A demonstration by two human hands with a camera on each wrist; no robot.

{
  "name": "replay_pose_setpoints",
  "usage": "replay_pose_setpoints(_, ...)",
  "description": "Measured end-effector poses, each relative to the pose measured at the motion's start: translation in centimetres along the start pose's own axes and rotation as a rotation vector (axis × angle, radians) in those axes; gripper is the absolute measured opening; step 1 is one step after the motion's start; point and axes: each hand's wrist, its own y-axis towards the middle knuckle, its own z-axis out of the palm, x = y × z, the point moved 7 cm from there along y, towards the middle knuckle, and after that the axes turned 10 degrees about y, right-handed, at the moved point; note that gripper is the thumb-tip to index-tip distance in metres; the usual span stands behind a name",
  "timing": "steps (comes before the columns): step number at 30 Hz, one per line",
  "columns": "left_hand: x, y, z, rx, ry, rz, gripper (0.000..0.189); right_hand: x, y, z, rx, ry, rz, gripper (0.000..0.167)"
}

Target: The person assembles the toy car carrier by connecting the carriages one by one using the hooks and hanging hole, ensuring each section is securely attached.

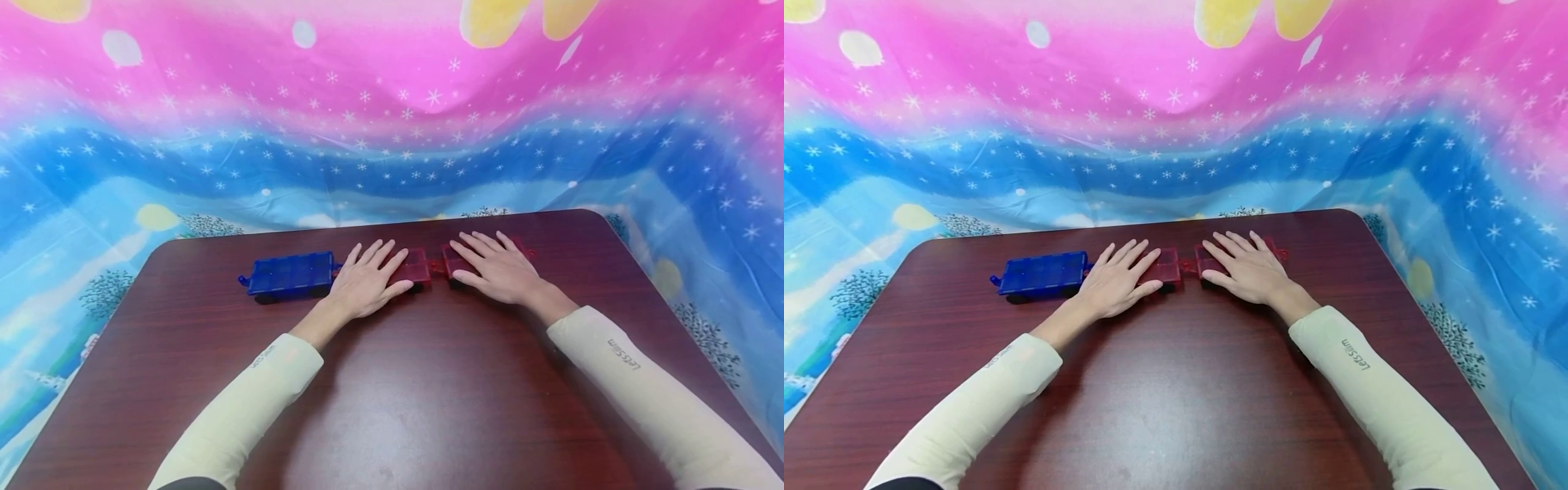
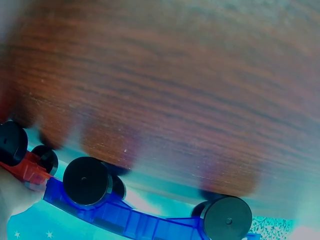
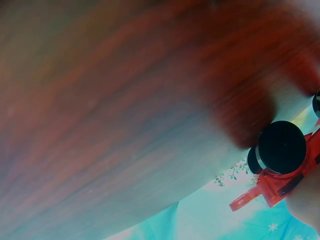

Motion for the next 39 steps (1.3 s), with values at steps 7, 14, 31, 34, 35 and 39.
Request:
replay_pose_setpoints(7, 0.15, -0.16, -0.08, 0.01, -0.008, 0.001, 0.075, 0.24, 0.07, 0.01, 0.001, -0.001, -0.005, 0.079)
replay_pose_setpoints(14, 0.28, -0.25, -0.02, 0.008, 0.0, 0.005, 0.074, 0.37, 0.19, 0.04, -0.002, 0.001, -0.01, 0.079)
replay_pose_setpoints(31, 0.13, -0.03, -0.32, 0.028, 0.026, 0.015, 0.076, 0.43, 0.03, -0.27, 0.016, 0.029, 0.006, 0.08)
replay_pose_setpoints(34, 0.05, -0.04, -0.4, 0.031, 0.034, 0.015, 0.075, 0.45, -0.05, -0.29, 0.021, 0.04, 0.013, 0.08)
replay_pose_setpoints(35, 0.03, -0.04, -0.44, 0.031, 0.034, 0.015, 0.075, 0.45, -0.06, -0.29, 0.022, 0.04, 0.014, 0.08)
replay_pose_setpoints(39, 0.09, -0.08, -0.57, 0.04, 0.028, 0.013, 0.076, 0.43, -0.04, -0.36, 0.017, 0.035, 0.018, 0.08)
